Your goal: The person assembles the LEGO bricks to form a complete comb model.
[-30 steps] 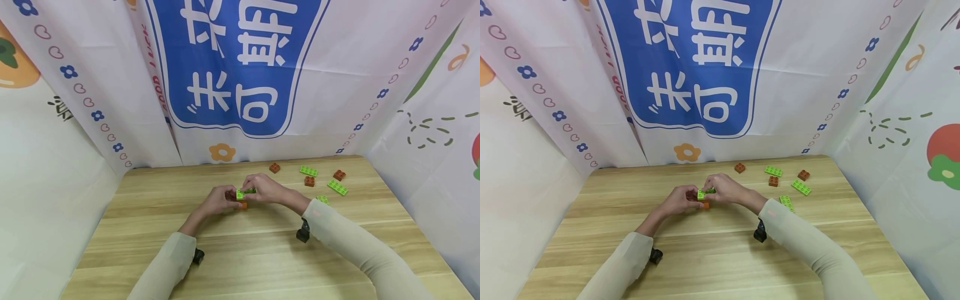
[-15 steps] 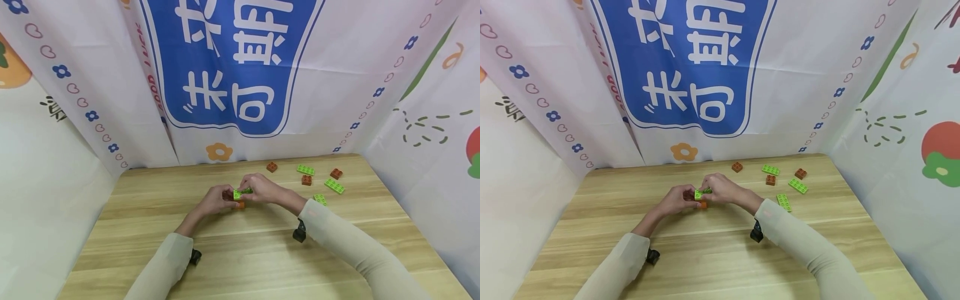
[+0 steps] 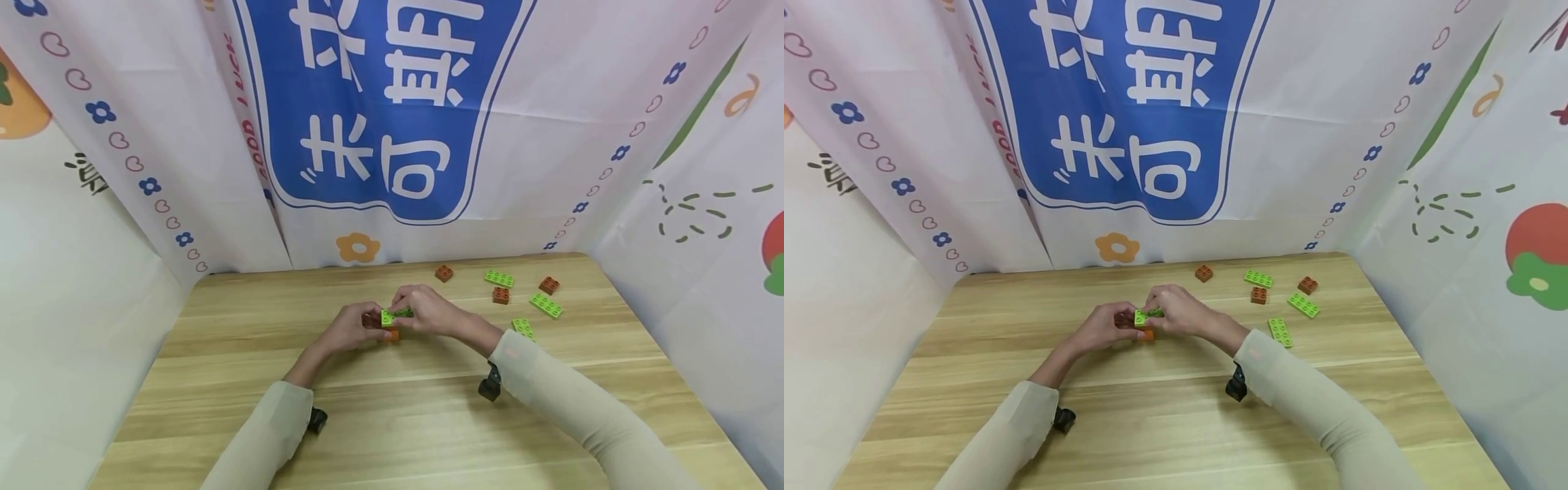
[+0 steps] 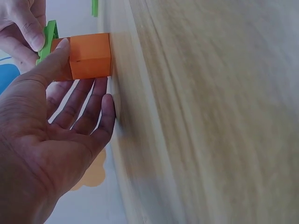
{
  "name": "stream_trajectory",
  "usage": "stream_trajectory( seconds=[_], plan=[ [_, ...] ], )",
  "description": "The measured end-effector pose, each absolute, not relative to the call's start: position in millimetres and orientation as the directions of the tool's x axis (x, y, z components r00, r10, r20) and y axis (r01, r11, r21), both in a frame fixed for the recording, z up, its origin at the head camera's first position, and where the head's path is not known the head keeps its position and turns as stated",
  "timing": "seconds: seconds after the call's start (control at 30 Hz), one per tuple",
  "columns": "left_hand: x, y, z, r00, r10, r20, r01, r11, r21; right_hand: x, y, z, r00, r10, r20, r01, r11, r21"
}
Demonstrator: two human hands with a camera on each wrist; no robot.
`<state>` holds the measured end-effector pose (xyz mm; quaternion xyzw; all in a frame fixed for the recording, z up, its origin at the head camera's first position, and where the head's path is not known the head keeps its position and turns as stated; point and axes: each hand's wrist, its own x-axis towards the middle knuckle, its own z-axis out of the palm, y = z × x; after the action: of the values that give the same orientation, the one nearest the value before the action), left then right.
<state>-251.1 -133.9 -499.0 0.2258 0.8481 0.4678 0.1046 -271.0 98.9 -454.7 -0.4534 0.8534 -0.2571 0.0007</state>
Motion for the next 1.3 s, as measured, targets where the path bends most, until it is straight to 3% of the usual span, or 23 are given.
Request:
stream_trajectory(
  seconds=[0.57,0.93,1.3],
  plan=[
    [-251,-137,-498,-0.869,0.493,0.041,0.281,0.423,0.861,-269,97,-459,-0.647,-0.720,0.252,-0.734,0.497,-0.463],
    [-249,-135,-498,-0.871,0.488,0.053,0.287,0.417,0.862,-280,112,-462,-0.595,-0.767,0.241,-0.750,0.422,-0.509],
    [-249,-135,-496,-0.888,0.458,0.034,0.261,0.441,0.859,-299,142,-458,-0.646,-0.723,0.245,-0.722,0.473,-0.506]
  ],
)
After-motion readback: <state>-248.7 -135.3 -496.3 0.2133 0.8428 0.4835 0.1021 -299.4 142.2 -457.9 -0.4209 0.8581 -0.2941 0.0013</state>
